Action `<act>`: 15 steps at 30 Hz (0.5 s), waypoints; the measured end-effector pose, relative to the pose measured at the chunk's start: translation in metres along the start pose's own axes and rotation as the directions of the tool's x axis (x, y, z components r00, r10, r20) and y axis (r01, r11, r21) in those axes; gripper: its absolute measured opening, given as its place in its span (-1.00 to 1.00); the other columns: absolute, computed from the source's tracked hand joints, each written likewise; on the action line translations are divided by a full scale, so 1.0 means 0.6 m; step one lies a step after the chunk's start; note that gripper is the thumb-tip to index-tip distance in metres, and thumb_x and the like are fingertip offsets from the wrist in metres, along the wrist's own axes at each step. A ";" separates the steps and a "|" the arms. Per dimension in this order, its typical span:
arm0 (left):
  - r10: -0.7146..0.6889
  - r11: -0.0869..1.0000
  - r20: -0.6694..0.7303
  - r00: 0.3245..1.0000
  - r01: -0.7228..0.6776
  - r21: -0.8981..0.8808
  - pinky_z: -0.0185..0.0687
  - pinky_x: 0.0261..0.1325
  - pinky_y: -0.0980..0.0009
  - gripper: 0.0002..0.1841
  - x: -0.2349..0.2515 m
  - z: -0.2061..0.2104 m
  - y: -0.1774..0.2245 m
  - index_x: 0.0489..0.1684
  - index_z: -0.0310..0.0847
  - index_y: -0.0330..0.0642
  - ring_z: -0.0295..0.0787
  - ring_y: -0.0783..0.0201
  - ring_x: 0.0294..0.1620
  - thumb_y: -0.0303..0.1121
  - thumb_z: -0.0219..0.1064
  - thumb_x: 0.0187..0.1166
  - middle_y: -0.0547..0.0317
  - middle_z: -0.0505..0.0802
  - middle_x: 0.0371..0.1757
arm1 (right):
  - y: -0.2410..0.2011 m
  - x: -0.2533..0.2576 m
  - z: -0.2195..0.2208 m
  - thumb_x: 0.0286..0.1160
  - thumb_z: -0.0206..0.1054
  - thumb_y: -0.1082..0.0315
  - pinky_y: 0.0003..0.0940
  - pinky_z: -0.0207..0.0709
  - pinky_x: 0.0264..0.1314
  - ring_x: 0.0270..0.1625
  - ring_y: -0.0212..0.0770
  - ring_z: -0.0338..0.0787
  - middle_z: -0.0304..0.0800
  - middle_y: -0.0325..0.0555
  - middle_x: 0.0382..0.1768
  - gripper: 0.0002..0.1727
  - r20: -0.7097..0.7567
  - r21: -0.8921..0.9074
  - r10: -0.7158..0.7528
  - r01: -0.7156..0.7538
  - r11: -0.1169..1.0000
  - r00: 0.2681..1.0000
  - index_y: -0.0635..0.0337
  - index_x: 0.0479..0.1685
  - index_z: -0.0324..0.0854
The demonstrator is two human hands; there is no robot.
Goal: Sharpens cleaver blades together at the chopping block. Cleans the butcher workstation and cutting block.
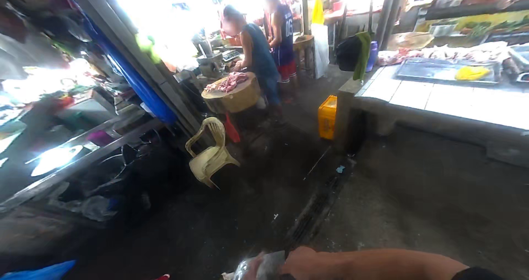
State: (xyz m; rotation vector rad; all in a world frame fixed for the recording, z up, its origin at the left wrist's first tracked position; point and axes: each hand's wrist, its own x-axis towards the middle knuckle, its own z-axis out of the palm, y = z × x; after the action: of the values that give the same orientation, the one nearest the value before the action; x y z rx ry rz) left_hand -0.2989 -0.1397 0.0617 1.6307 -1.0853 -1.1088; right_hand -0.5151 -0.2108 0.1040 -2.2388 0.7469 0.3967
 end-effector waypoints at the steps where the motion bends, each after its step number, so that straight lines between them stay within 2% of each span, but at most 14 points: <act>1: 0.031 0.999 0.060 0.998 -0.030 -0.010 0.47 0.65 0.10 -0.39 0.003 0.034 -0.002 0.33 0.66 -0.42 0.71 0.10 0.47 -0.14 -0.27 0.91 -0.11 0.83 0.34 | -0.006 0.004 -0.007 0.25 0.57 0.30 0.49 0.56 0.14 0.24 0.34 0.75 0.80 0.22 0.16 -0.43 -0.003 -0.011 -0.006 0.006 1.000 1.000 0.04 0.37 0.66; 3: 0.035 0.999 0.175 0.984 -0.034 -0.009 0.33 0.74 0.10 -0.41 0.010 0.079 -0.012 0.49 0.58 -0.33 0.54 0.12 0.63 -0.12 -0.24 0.90 -0.06 0.71 0.53 | -0.007 0.009 -0.013 0.22 0.59 0.29 0.48 0.56 0.12 0.21 0.34 0.76 0.79 0.23 0.11 -0.51 -0.030 -0.038 -0.023 0.022 0.999 0.999 0.16 0.21 0.69; 5: 0.077 0.995 0.214 0.974 -0.090 0.051 0.12 0.85 0.04 -0.39 0.013 0.099 -0.022 0.61 0.51 -0.22 0.32 0.10 0.79 -0.02 -0.19 0.87 -0.01 0.55 0.70 | -0.003 -0.002 -0.020 0.23 0.59 0.30 0.49 0.55 0.20 0.26 0.33 0.74 0.78 0.23 0.16 -0.50 -0.031 -0.053 -0.004 0.003 0.999 1.000 0.19 0.23 0.70; 7: 0.136 0.971 0.239 0.961 -0.177 0.158 0.00 0.90 0.06 -0.33 0.015 0.098 -0.030 0.71 0.41 -0.17 0.18 0.12 0.86 0.10 -0.20 0.85 0.03 0.43 0.79 | -0.002 -0.022 -0.030 0.25 0.58 0.31 0.49 0.53 0.26 0.30 0.33 0.73 0.79 0.22 0.21 -0.41 0.003 -0.062 0.030 -0.030 0.998 1.000 0.08 0.39 0.64; 10: 0.159 0.888 0.295 0.942 -0.267 0.374 -0.11 0.92 0.09 -0.31 0.024 0.091 -0.030 0.80 0.26 -0.15 0.08 0.15 0.89 0.11 -0.25 0.86 0.06 0.34 0.84 | 0.011 -0.054 -0.032 0.40 0.46 0.25 0.41 0.55 0.33 0.32 0.25 0.76 0.81 0.12 0.24 -0.33 0.013 -0.084 0.061 -0.060 0.995 0.998 -0.23 0.62 0.50; 12: 0.150 0.838 0.298 0.943 -0.281 0.468 -0.11 0.92 0.09 -0.31 0.030 0.082 -0.037 0.82 0.25 -0.11 0.08 0.18 0.89 0.13 -0.25 0.87 0.12 0.33 0.85 | 0.024 -0.069 -0.024 0.46 0.42 0.19 0.36 0.55 0.37 0.33 0.21 0.77 0.82 0.08 0.26 -0.28 0.012 -0.105 0.073 -0.072 0.992 0.997 -0.40 0.71 0.41; 15: 0.095 0.813 0.246 0.965 -0.218 0.540 -0.14 0.93 0.10 -0.29 0.037 0.052 -0.061 0.85 0.18 -0.08 0.02 0.21 0.91 0.16 -0.25 0.86 0.14 0.28 0.88 | 0.045 -0.086 -0.012 0.52 0.38 0.11 0.33 0.56 0.40 0.36 0.20 0.76 0.80 0.07 0.31 -0.27 0.024 -0.146 0.099 -0.094 0.985 0.995 -0.46 0.76 0.34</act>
State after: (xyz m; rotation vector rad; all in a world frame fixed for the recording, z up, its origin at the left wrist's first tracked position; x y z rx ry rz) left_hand -0.3171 -0.1570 0.0149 1.8480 -1.7876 -0.9058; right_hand -0.5717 -0.2107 0.1189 -2.3315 0.8361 0.5473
